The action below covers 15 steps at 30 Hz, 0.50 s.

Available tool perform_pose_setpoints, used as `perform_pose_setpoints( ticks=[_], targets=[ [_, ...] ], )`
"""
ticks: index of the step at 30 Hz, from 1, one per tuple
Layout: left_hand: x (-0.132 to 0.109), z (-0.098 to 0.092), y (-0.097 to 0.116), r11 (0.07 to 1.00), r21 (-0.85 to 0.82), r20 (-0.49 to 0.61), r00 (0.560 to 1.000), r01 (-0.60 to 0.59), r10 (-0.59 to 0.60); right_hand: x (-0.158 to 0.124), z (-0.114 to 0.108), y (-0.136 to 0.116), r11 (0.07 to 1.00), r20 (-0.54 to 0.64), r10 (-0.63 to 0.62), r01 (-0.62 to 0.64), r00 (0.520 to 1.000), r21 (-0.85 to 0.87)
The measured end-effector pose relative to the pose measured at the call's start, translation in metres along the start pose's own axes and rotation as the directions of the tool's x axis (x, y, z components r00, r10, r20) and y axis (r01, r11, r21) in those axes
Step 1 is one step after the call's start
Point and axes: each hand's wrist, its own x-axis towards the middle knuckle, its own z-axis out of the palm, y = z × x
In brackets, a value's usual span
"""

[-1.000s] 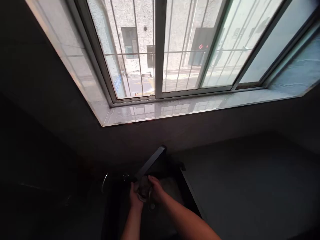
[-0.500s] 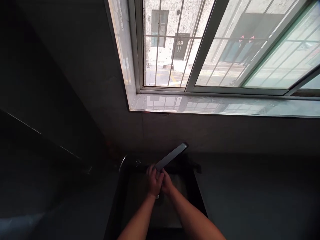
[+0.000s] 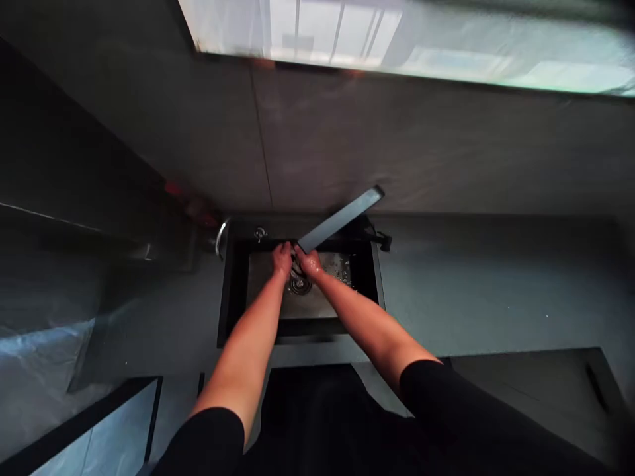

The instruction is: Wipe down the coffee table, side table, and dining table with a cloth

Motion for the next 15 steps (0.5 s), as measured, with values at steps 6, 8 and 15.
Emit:
perform_pose_setpoints(
  ticks=[6,8,15],
  targets=[
    [0.018,-0.039,-0.017,0.891,-0.439,0.073,0.993,0.119,-0.097,0.028,-0.029,0.004,0.974,-0.039,0.057,-0.047,0.998,0.220],
    [0.008,-0.038,-0.018,0.838,-0.529,0.155,0.986,0.134,-0.060,0.024,-0.031,0.001,0.929,0.064,0.107,-0.122,0.992,0.349],
    [-0.030,0.002,-0.033,0.955,-0.231,0.059,0.977,-0.187,0.205,-0.008,-0.013,0.019,0.796,0.196,0.121,-0.213,0.973,0.567]
  ],
)
